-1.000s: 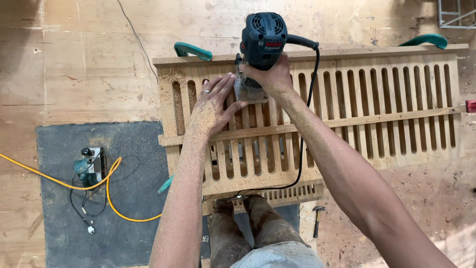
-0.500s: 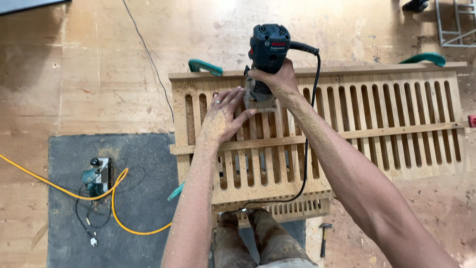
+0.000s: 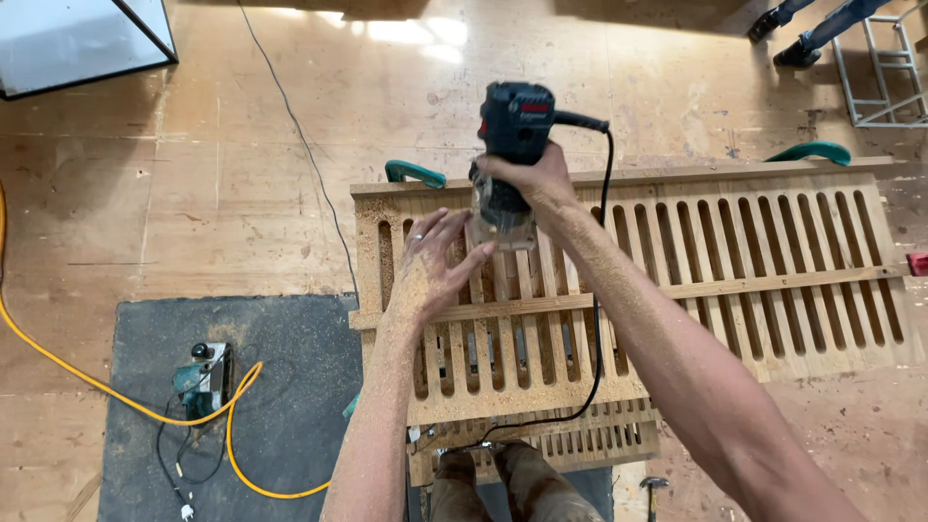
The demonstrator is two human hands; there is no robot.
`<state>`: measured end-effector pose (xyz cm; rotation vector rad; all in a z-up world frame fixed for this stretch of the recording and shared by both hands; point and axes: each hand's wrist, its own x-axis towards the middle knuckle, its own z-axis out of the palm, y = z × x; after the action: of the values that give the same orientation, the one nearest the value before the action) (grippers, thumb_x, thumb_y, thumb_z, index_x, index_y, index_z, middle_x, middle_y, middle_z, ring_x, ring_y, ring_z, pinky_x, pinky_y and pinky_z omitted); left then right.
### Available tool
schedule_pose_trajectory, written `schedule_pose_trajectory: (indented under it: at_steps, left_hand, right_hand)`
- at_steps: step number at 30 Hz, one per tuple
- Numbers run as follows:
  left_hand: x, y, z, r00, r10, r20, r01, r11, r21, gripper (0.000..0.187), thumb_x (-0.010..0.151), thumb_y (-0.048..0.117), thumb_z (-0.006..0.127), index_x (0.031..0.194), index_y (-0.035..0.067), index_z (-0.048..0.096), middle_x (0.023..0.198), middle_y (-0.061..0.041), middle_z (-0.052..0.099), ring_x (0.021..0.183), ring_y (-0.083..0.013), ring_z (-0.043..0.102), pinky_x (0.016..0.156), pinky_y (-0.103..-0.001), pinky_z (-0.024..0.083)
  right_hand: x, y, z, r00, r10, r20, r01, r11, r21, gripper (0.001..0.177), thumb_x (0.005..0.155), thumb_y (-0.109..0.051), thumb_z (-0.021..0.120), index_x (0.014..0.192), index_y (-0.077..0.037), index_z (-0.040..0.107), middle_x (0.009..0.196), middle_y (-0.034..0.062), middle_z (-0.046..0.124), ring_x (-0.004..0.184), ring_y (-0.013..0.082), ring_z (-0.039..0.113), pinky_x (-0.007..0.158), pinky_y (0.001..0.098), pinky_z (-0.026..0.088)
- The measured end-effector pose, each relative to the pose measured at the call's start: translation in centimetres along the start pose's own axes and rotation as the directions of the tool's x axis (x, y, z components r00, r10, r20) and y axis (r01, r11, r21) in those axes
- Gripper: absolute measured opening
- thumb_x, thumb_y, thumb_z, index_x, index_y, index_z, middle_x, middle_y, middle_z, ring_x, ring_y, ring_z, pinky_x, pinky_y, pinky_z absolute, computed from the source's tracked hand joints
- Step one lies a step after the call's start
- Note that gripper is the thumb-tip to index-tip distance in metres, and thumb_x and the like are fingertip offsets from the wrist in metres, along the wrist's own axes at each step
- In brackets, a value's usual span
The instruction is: The person uses a handheld electric router to smooth the edges of a slatted wooden panel clamped to a workbench. The person moves the router steadily along the top edge of the panel, generating sawdust as the tool shapes the wood.
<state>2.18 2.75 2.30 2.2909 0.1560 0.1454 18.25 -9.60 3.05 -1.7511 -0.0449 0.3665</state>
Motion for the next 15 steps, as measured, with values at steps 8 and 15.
schedule_pose_trajectory:
  at_steps: [8, 15]
  left_hand:
    - [-2.9, -2.3, 1.4, 0.996, -0.013, -0.09, 0.005, 0.995, -0.095, 0.072, 0.088, 0.061, 0.075, 0.137, 0.009, 0.065, 0.134, -0.013, 0.068, 0.136, -0.0304, 0.053, 0.122, -0.054, 0.029]
    - [-3.6, -3.2, 1.8, 0.998, -0.012, -0.061, 0.006, 0.995, -0.099, 0.068, 0.092, 0.056, 0.073, 0.141, 0.01, 0.062, 0.141, -0.011, 0.063, 0.141, -0.0288, 0.048, 0.127, -0.051, 0.022]
  right_hand:
    - [-1.3, 3.8, 1.4, 0.994, 0.04, 0.097, -0.034, 0.997, -0.065, 0.092, 0.078, -0.038, 0.103, 0.145, 0.004, 0.057, 0.138, 0.0334, 0.064, 0.143, 0.0595, 0.055, 0.121, 0.0853, 0.042]
    - [-2.8, 4.8, 2.4, 0.993, 0.032, 0.114, -0.016, 0.991, -0.136, 0.089, 0.077, -0.041, 0.102, 0.145, -0.005, 0.059, 0.142, 0.0265, 0.064, 0.147, 0.0528, 0.055, 0.124, 0.083, 0.04]
